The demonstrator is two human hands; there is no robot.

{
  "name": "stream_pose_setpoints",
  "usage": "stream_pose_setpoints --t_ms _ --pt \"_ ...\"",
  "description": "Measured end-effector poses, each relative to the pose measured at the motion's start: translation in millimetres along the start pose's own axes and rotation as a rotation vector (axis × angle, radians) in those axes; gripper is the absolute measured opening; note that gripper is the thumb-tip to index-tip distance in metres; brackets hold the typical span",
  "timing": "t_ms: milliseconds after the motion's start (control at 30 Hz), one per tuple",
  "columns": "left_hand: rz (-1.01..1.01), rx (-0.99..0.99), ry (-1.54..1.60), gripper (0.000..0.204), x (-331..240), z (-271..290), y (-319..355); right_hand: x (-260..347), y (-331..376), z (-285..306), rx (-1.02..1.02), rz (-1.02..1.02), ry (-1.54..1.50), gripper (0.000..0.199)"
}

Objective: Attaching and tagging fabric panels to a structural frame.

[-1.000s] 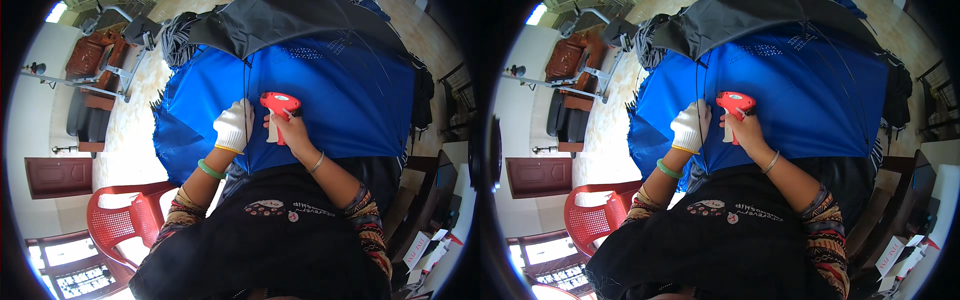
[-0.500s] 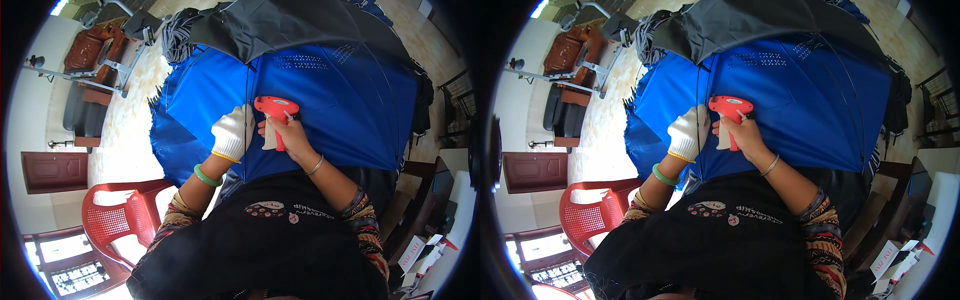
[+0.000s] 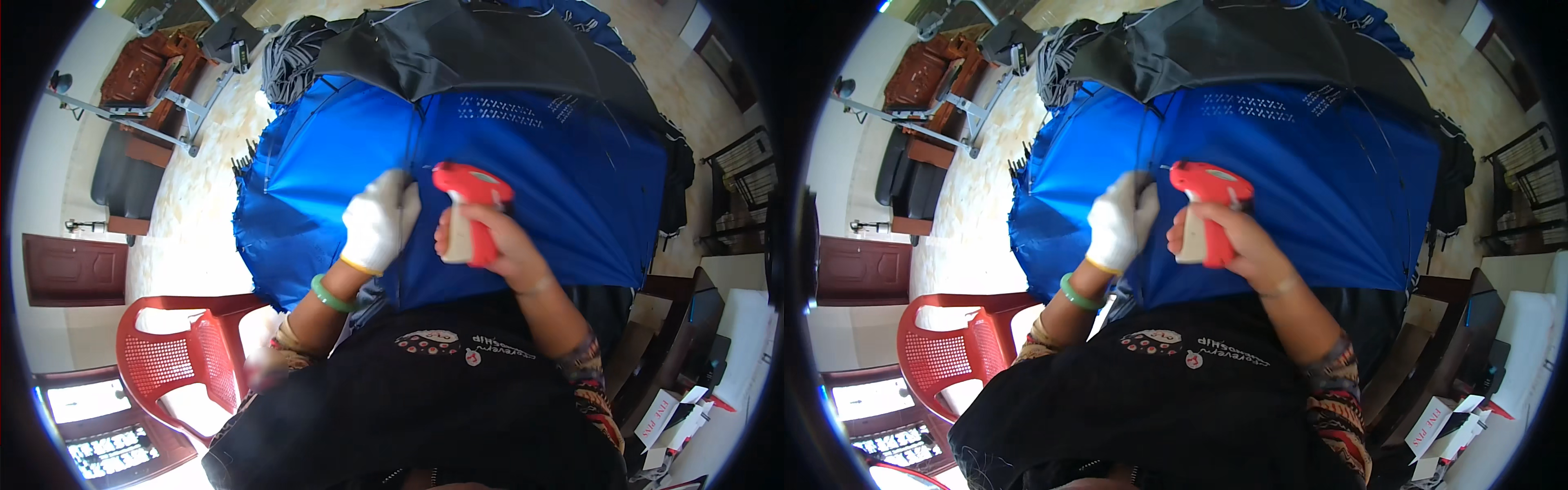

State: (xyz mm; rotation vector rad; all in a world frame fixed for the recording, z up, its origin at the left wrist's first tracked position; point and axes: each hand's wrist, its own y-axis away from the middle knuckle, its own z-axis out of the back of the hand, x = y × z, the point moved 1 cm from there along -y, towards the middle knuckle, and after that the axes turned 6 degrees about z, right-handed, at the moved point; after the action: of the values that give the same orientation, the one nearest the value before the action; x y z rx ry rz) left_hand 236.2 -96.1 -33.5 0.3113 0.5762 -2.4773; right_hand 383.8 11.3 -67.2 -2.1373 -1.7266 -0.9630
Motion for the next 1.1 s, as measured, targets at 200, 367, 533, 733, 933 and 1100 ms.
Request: stream_pose_setpoints --t_ms 200,367,533,733,933,1100 --pt "0.395 0.347 0.662 0.038 33.8 50.6 -10.1 108.2 182.9 15.1 -0.498 1.115 0.186 0.048" --pt "0.297 0.443 0.609 0.039 73.6 54.1 -24.2 115.0 222.0 138.0 -0.702 0.899 0.005 0.05" --pt "0.387 0.698 0.618 0.043 180.0 73.1 -79.8 62.6 151.0 115.1 -0.702 0.729 0.147 0.044" --pt "-0.044 -0.038 -0.431 0.037 49.9 109.7 -146.3 -24.0 114.2 33.5 -0.407 0.374 0.415 0.036" --pt "-0.755 0.154 0.013 0.061 -129.2 46.5 -193.1 -48.0 107.1 8.9 -0.091 0.252 0.574 0.037" --pt "-0.813 0.592 0.088 0.058 -180.0 -12.3 -221.4 -49.8 106.6 14.8 -0.011 0.451 0.761 0.038"
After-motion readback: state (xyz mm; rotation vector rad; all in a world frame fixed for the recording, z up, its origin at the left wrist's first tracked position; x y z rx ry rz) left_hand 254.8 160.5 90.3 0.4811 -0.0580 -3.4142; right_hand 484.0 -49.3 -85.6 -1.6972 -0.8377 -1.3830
